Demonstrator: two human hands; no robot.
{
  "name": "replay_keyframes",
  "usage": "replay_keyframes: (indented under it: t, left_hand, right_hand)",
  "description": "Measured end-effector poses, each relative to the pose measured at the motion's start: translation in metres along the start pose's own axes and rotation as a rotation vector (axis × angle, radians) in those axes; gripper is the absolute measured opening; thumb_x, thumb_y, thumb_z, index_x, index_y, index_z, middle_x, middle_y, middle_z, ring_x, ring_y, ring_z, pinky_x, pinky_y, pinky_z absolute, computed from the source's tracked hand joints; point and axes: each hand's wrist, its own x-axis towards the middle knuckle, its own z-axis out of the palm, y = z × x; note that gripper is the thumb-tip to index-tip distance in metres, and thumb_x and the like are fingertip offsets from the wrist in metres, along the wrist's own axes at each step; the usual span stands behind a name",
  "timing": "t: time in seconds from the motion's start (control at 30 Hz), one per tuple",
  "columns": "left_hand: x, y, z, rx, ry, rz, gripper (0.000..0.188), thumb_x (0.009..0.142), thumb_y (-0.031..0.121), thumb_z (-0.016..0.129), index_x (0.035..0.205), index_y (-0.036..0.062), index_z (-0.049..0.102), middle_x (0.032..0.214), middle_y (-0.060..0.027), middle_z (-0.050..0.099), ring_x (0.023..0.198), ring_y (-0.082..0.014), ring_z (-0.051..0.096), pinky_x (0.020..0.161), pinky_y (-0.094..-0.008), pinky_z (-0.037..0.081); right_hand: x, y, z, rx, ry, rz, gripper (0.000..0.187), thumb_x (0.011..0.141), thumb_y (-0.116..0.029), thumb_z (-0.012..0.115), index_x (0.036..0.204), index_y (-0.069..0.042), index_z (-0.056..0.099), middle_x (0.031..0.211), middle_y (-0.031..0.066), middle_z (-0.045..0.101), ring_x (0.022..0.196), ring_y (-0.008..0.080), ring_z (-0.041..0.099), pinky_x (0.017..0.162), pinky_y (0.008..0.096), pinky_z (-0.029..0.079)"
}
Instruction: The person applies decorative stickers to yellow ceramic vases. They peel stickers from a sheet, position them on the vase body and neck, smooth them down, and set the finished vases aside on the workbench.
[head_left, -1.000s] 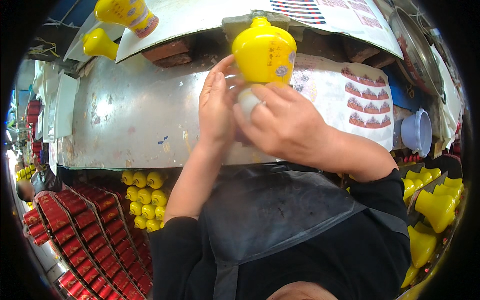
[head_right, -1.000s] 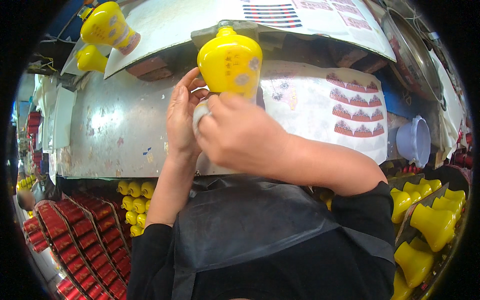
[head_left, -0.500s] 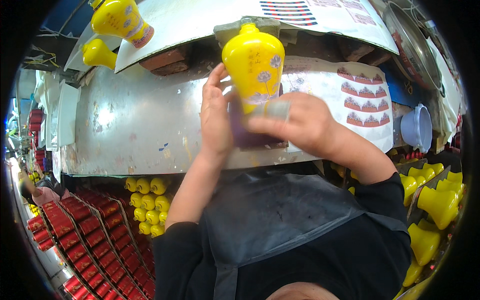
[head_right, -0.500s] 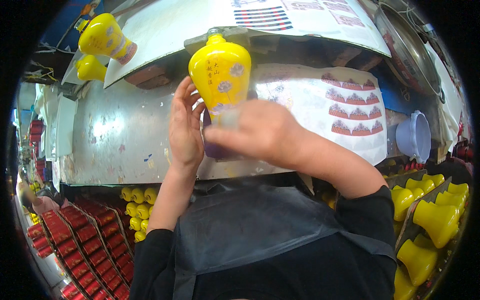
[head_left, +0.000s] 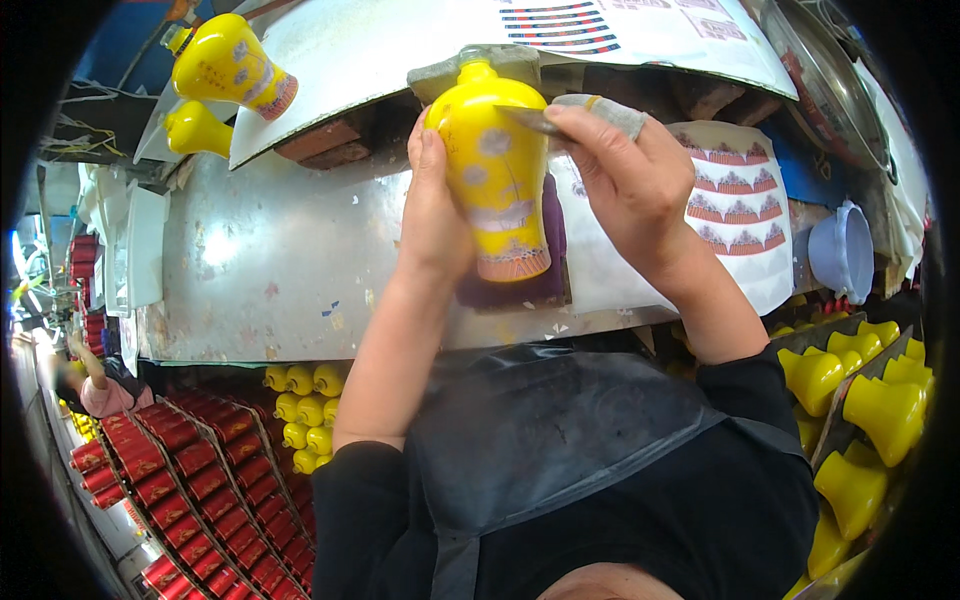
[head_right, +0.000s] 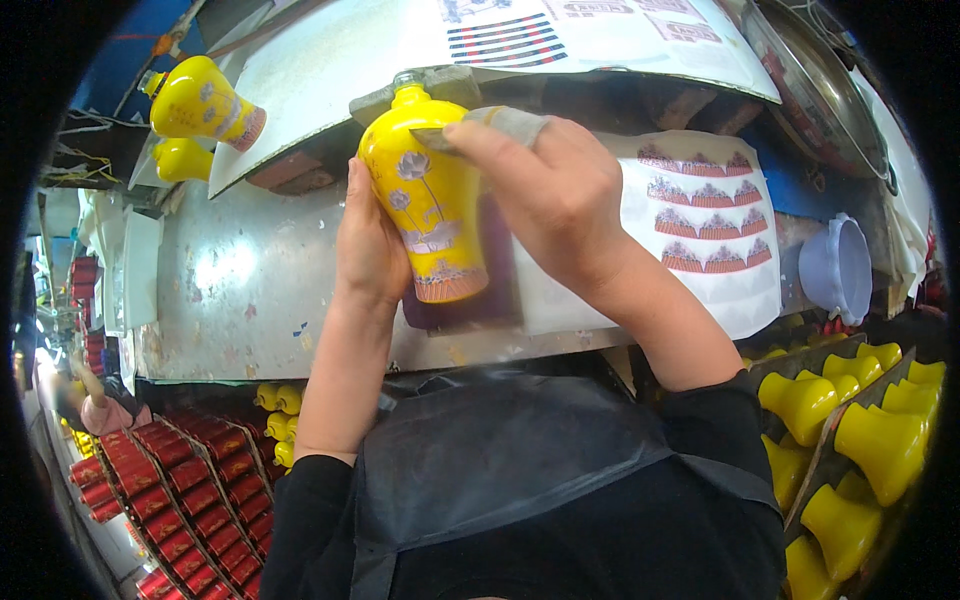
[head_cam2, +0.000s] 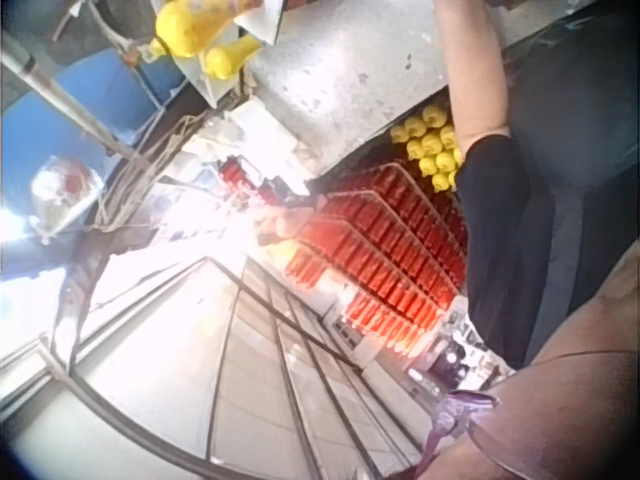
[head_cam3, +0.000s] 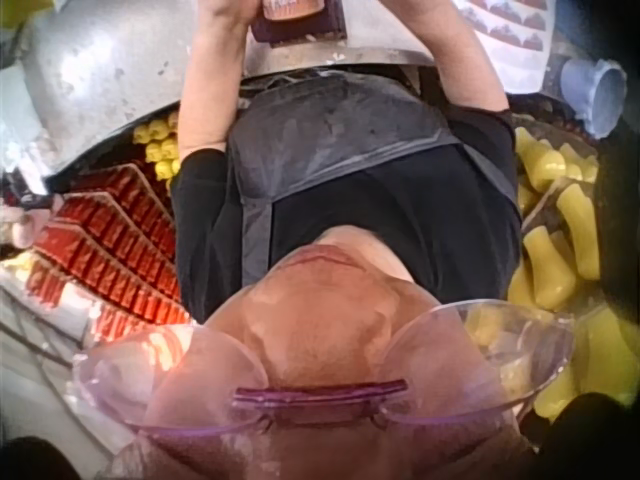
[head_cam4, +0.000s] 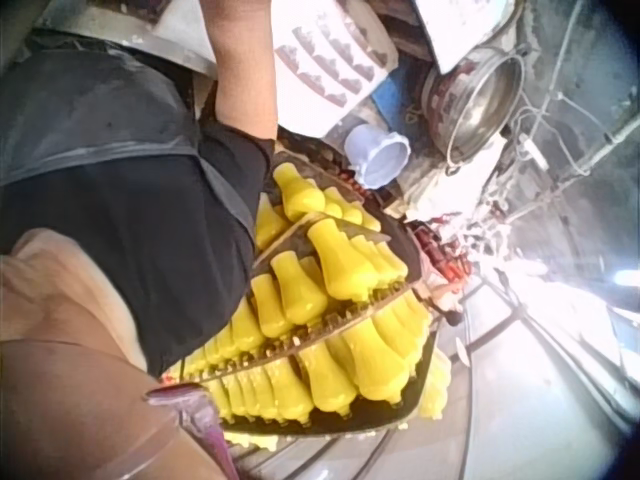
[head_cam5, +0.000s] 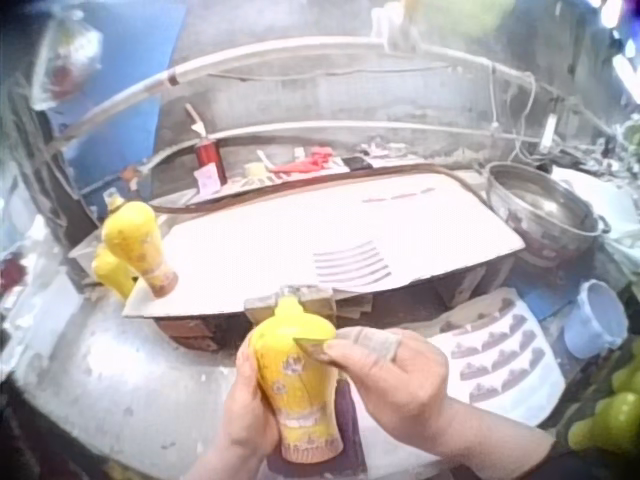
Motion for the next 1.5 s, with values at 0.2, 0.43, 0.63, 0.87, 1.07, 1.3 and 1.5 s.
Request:
replay_keyframes:
  t: [0.2, 0.43, 0.63, 0.87, 1.07, 1.3, 1.5]
  left_hand:
    - [-0.001, 0.000, -0.008, -0.126, -0.047, -0.094, 0.055, 0.113, 0.049, 0.031, 0.153, 0.0118, 0.035, 0.145, -0.0119, 0.054, 0.130, -0.0300, 0.058, 0.111, -0.0486, 0.048]
    - [-0.010, -0.004, -0.004, 0.337, 0.087, 0.155, 0.071, 0.112, 0.048, 0.039, 0.164, 0.0102, 0.008, 0.154, -0.0162, 0.043, 0.137, -0.0292, 0.050, 0.115, -0.0433, 0.042]
    - [-0.025, -0.014, -0.003, 0.433, 0.061, 0.140, 0.083, 0.108, 0.038, 0.052, 0.165, 0.0115, -0.002, 0.158, -0.0155, 0.033, 0.141, -0.0279, 0.044, 0.116, -0.0417, 0.040]
    - [-0.029, -0.005, -0.002, 0.453, 0.022, 0.037, 0.108, 0.088, 0.017, 0.072, 0.165, 0.0097, -0.003, 0.151, -0.0159, 0.041, 0.137, -0.0280, 0.048, 0.113, -0.0420, 0.044]
    - [-0.037, -0.003, 0.011, 1.036, 0.148, 0.202, 0.114, 0.084, 0.019, 0.080, 0.163, -0.0029, 0.000, 0.156, -0.0282, 0.033, 0.144, -0.0393, 0.041, 0.119, -0.0452, 0.036]
    - [-0.028, -0.003, 0.009, 0.750, 0.168, 0.145, 0.112, 0.085, 0.024, 0.079, 0.163, -0.0029, 0.003, 0.157, -0.0294, 0.033, 0.141, -0.0407, 0.045, 0.117, -0.0441, 0.038]
    - [-0.018, -0.005, 0.005, 1.016, 0.208, 0.355, 0.112, 0.084, 0.038, 0.081, 0.161, -0.0036, 0.010, 0.154, -0.0293, 0.032, 0.144, -0.0433, 0.036, 0.120, -0.0490, 0.032]
  right_hand:
    - [-0.015, -0.024, -0.010, 0.258, -0.238, -0.162, 0.036, 0.077, -0.001, 0.076, 0.112, -0.012, 0.077, 0.089, 0.0090, 0.071, 0.079, 0.0230, 0.071, 0.071, 0.0329, 0.059]
    - [-0.040, -0.008, -0.018, 0.215, -0.185, 0.053, 0.036, 0.078, 0.009, 0.079, 0.111, -0.006, 0.076, 0.101, 0.0136, 0.077, 0.084, 0.0234, 0.074, 0.073, 0.0310, 0.059]
    - [-0.046, -0.016, -0.021, 0.229, -0.280, 0.312, 0.032, 0.082, 0.005, 0.079, 0.112, -0.005, 0.075, 0.098, 0.0161, 0.077, 0.081, 0.0246, 0.074, 0.071, 0.0308, 0.058]
    - [-0.032, -0.012, -0.008, 0.409, -0.195, 0.464, 0.038, 0.089, -0.004, 0.080, 0.124, -0.003, 0.065, 0.110, 0.0116, 0.073, 0.090, 0.0201, 0.073, 0.079, 0.0286, 0.057]
    - [-0.001, -0.007, -0.011, 0.251, -0.200, 0.112, 0.032, 0.087, -0.005, 0.081, 0.117, -0.003, 0.068, 0.107, 0.0138, 0.074, 0.085, 0.0235, 0.074, 0.076, 0.0327, 0.060]
    - [0.040, 0.007, -0.005, 0.183, -0.214, 0.058, 0.025, 0.091, -0.009, 0.075, 0.116, -0.007, 0.071, 0.099, 0.0124, 0.075, 0.083, 0.0264, 0.074, 0.072, 0.0330, 0.059]
    - [0.074, 0.009, 0.002, 0.198, -0.196, 0.108, 0.018, 0.094, -0.012, 0.071, 0.112, -0.010, 0.075, 0.095, 0.0115, 0.077, 0.078, 0.0267, 0.074, 0.070, 0.0334, 0.058]
